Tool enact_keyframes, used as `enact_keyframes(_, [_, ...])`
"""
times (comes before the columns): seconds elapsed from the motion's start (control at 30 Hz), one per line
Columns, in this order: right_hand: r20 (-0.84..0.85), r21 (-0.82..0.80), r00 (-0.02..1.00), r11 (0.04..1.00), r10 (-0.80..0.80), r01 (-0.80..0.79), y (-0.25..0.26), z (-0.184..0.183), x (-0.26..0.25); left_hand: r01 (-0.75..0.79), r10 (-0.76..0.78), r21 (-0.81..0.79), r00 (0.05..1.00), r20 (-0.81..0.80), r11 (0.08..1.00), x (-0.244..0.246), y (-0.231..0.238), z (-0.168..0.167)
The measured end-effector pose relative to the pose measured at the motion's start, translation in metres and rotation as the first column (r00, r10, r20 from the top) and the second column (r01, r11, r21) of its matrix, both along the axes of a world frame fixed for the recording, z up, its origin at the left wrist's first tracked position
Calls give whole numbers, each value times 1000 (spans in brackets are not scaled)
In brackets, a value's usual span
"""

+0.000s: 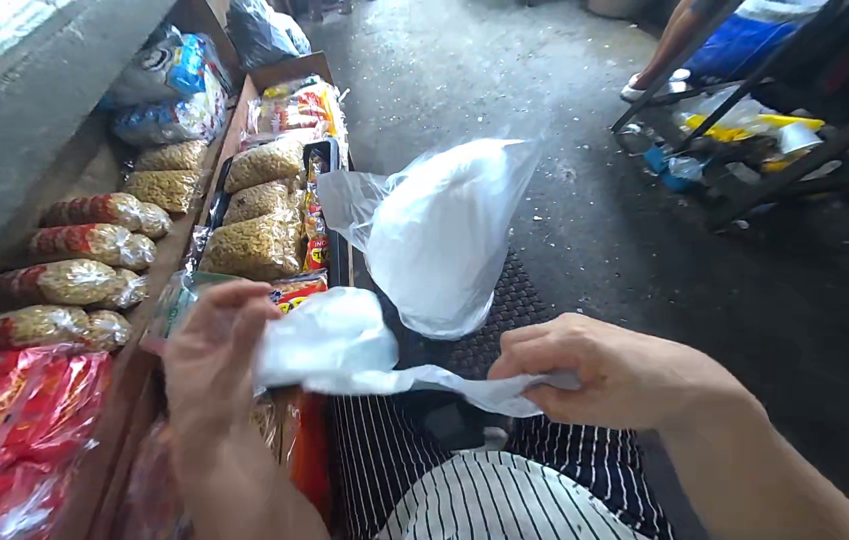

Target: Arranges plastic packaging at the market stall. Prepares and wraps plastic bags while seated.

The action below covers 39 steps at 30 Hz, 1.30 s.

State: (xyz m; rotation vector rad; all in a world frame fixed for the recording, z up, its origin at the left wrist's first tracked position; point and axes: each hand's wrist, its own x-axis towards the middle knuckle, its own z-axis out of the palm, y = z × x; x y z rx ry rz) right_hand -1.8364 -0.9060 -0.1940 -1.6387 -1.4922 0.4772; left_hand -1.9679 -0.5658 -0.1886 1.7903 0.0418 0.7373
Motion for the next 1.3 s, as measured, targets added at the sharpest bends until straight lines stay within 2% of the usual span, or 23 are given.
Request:
enact_keyframes(0.07, [87, -58, 995, 998, 43, -38, 11, 12, -4, 332, -328, 122, 943, -52, 935, -11, -29, 23])
enact_keyframes(0.1, [123, -73, 990, 996, 67, -59, 19, 17, -8, 436, -419, 191, 900, -124, 879, -10, -49, 29])
enact_keyframes(0.17, [163, -88, 982, 993, 91, -77, 31, 28, -12, 483, -397, 376, 872, -284, 791, -5, -86, 28])
enact_keyframes(0.23, [146, -94, 989, 995, 34, -21, 33, 37, -12, 470, -318, 451, 871, -373, 758, 3, -100, 18])
enact_keyframes(0.33, [32, -86, 989, 985, -148, 150, 24, 35, -9, 517, -386, 320, 835, -393, 794, 9, -97, 5])
enact_keyframes(0.43, [-60, -173, 945, 935, -322, 308, 5, 24, -10, 412, -344, 184, 885, -313, 892, 10, -91, -2])
enact_keyframes(0.53, [-96, -79, 909, 914, -404, 398, -13, 3, -6, 390, -359, 85, 898, -253, 917, 8, -76, -5])
enact_keyframes(0.63, [-144, 96, 927, 928, -345, 360, -17, -3, -3, 442, -403, 61, 861, -311, 895, 7, -69, -2])
enact_keyframes(0.83, [-12, 96, 976, 971, -218, 218, -4, 14, -3, 528, -479, 100, 823, -304, 843, 21, -79, 15])
enact_keyframes(0.9, [-26, 110, 973, 967, -228, 229, -1, 16, -2, 525, -504, 66, 840, -203, 848, 28, -85, 7])
enact_keyframes(1.0, [-100, 132, 939, 931, -328, 339, 1, 12, -3, 558, -559, -57, 829, -8, 828, 32, -91, -4])
enact_keyframes(1.17, [-52, 300, 908, 861, -416, 411, 6, 1, -8, 466, -466, -151, 884, 37, 872, 31, -105, -6])
enact_keyframes(1.3, [-102, 414, 887, 791, -451, 450, 11, -3, -8, 564, -532, -176, 823, 199, 807, 40, -104, -11])
